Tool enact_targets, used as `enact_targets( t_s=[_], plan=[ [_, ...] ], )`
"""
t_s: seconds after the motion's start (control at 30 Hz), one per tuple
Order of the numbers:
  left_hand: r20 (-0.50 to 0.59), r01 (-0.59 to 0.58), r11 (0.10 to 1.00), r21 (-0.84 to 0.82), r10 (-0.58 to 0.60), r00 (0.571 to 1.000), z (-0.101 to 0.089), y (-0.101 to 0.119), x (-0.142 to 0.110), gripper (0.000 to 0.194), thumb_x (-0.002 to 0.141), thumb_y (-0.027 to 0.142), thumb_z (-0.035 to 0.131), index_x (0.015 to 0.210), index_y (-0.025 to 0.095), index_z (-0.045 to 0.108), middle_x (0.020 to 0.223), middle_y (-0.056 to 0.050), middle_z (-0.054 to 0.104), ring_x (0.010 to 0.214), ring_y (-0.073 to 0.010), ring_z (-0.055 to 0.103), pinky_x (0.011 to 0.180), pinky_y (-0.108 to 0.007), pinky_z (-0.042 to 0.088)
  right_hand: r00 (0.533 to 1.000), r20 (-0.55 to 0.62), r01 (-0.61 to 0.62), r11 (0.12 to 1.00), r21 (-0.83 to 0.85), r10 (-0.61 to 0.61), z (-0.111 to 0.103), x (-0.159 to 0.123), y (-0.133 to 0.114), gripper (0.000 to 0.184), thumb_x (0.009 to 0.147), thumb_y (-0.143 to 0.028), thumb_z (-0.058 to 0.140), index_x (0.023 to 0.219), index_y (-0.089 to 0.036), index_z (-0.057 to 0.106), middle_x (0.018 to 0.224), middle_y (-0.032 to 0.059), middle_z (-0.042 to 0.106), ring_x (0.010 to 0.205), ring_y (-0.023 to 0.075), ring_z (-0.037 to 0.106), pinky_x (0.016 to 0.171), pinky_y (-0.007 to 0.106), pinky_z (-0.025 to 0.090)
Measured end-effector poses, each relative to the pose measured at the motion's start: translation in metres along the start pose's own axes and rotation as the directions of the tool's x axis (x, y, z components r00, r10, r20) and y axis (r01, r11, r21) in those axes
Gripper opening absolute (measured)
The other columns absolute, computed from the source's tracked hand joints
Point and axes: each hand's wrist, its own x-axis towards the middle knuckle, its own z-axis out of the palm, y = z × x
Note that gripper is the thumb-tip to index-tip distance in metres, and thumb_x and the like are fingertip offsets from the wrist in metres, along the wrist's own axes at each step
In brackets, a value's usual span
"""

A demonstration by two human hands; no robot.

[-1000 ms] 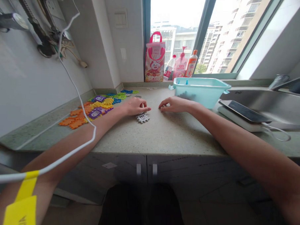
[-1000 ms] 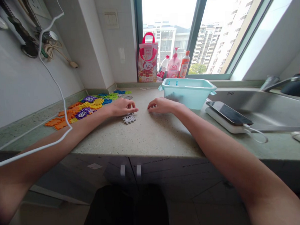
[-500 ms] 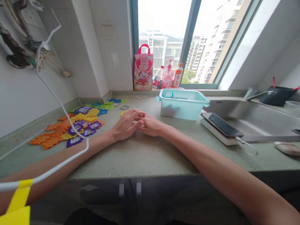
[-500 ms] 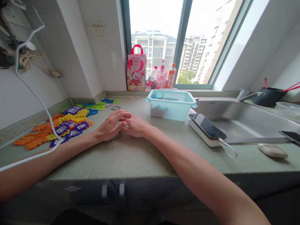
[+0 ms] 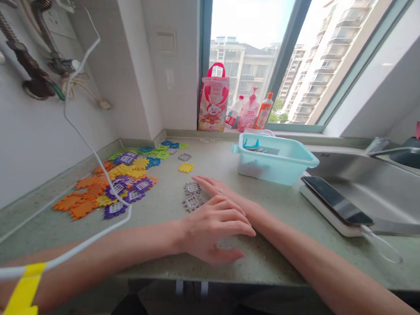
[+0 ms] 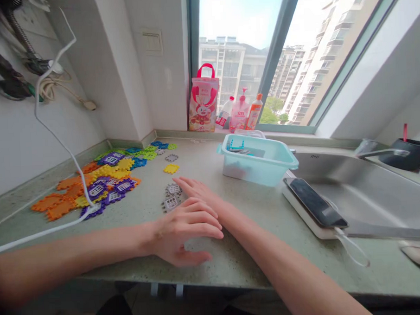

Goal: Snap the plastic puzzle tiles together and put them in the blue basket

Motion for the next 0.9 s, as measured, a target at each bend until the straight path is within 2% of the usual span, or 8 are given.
enact_targets(
  t_s=[0.17, 0.27, 0.37, 0.5, 0.53, 0.67, 0.77, 0.9],
  plan=[
    [0.140, -0.035, 0.995, 0.092, 0.021, 0.990, 0.003, -0.004, -0.002, 0.031, 0.108, 0.041, 0.060, 0.130, 0.024, 0.073, 0.126, -0.004, 0.082, 0.126, -0.0232, 0.071, 0.120, -0.040, 0.047, 0.999, 0.038, -0.020, 1.000, 0.018, 0.020, -0.006, -0.006, -0.008, 0.061, 0.110, -0.038, 0.049, 0.170, -0.036, 0.047, 0.182, 0.0001, 0.033, 0.167, 0.0261, 0.035, 0.137, 0.050, 0.029],
    [0.159, -0.079, 0.980, 0.181, 0.050, 0.986, -0.003, -0.014, -0.004, 0.032, 0.109, 0.046, 0.060, 0.131, 0.028, 0.075, 0.133, -0.002, 0.081, 0.126, -0.0228, 0.071, 0.119, -0.041, 0.046, 0.999, -0.023, -0.042, 0.998, 0.041, 0.043, 0.010, -0.009, -0.005, 0.047, 0.104, -0.048, 0.058, 0.149, -0.042, 0.071, 0.166, -0.0064, 0.058, 0.159, 0.0262, 0.048, 0.134, 0.047, 0.038],
    [0.085, -0.046, 0.962, 0.268, 0.024, 0.996, -0.013, -0.022, -0.004, 0.040, 0.108, 0.054, 0.063, 0.133, 0.025, 0.075, 0.134, -0.004, 0.080, 0.130, -0.0256, 0.069, 0.117, -0.042, 0.047, 0.961, -0.206, -0.180, 0.983, 0.042, 0.185, 0.042, -0.017, -0.013, 0.036, 0.102, -0.054, 0.058, 0.132, -0.053, 0.078, 0.125, -0.0064, 0.081, 0.146, 0.0293, 0.063, 0.119, 0.054, 0.055],
    [0.005, 0.059, 0.938, 0.342, -0.064, 0.998, -0.025, -0.023, -0.002, 0.043, 0.109, 0.054, 0.060, 0.136, 0.023, 0.072, 0.137, -0.007, 0.079, 0.137, -0.0263, 0.064, 0.121, -0.044, 0.043, 0.771, -0.492, -0.378, 0.912, 0.159, 0.405, 0.068, -0.021, -0.036, 0.035, 0.102, -0.057, 0.053, 0.122, -0.050, 0.082, 0.091, 0.0030, 0.078, 0.135, 0.0342, 0.069, 0.106, 0.061, 0.060],
    [0.019, 0.064, 0.931, 0.360, -0.076, 0.997, -0.027, -0.023, -0.002, 0.042, 0.109, 0.054, 0.059, 0.137, 0.024, 0.072, 0.138, -0.006, 0.078, 0.138, -0.0264, 0.064, 0.123, -0.045, 0.042, 0.763, -0.508, -0.360, 0.915, 0.182, 0.401, 0.066, -0.018, -0.039, 0.032, 0.102, -0.055, 0.055, 0.116, -0.049, 0.083, 0.087, 0.0032, 0.076, 0.132, 0.0346, 0.071, 0.105, 0.062, 0.060],
    [0.088, 0.070, 0.894, 0.443, -0.122, 0.989, -0.044, -0.031, -0.003, 0.041, 0.108, 0.055, 0.059, 0.132, 0.024, 0.073, 0.139, -0.008, 0.077, 0.136, -0.0301, 0.064, 0.121, -0.050, 0.042, 0.970, -0.223, -0.074, 0.991, 0.115, 0.098, 0.022, -0.002, -0.041, 0.016, 0.095, -0.048, 0.073, 0.105, -0.042, 0.083, 0.101, 0.0023, 0.080, 0.127, 0.0352, 0.073, 0.108, 0.062, 0.059],
    [0.021, 0.269, 0.799, 0.538, -0.332, 0.943, -0.074, -0.051, -0.012, 0.031, 0.110, 0.044, 0.057, 0.120, 0.022, 0.077, 0.130, -0.010, 0.079, 0.127, -0.0295, 0.068, 0.112, -0.048, 0.049, 0.996, -0.093, 0.016, 0.998, 0.067, -0.010, -0.010, 0.005, -0.038, 0.029, 0.094, -0.050, 0.077, 0.114, -0.029, 0.082, 0.128, 0.0099, 0.080, 0.128, 0.0336, 0.072, 0.113, 0.055, 0.057],
    [-0.242, 0.631, 0.425, 0.649, -0.671, 0.701, -0.140, -0.090, -0.042, 0.034, 0.105, 0.043, 0.059, 0.118, 0.019, 0.079, 0.126, -0.015, 0.079, 0.119, -0.0331, 0.070, 0.107, -0.047, 0.051, 0.998, -0.023, 0.059, 0.998, 0.005, -0.059, -0.019, 0.004, -0.034, 0.039, 0.102, -0.053, 0.072, 0.125, -0.022, 0.078, 0.141, 0.0160, 0.074, 0.133, 0.0320, 0.070, 0.118, 0.050, 0.052]
  ],
)
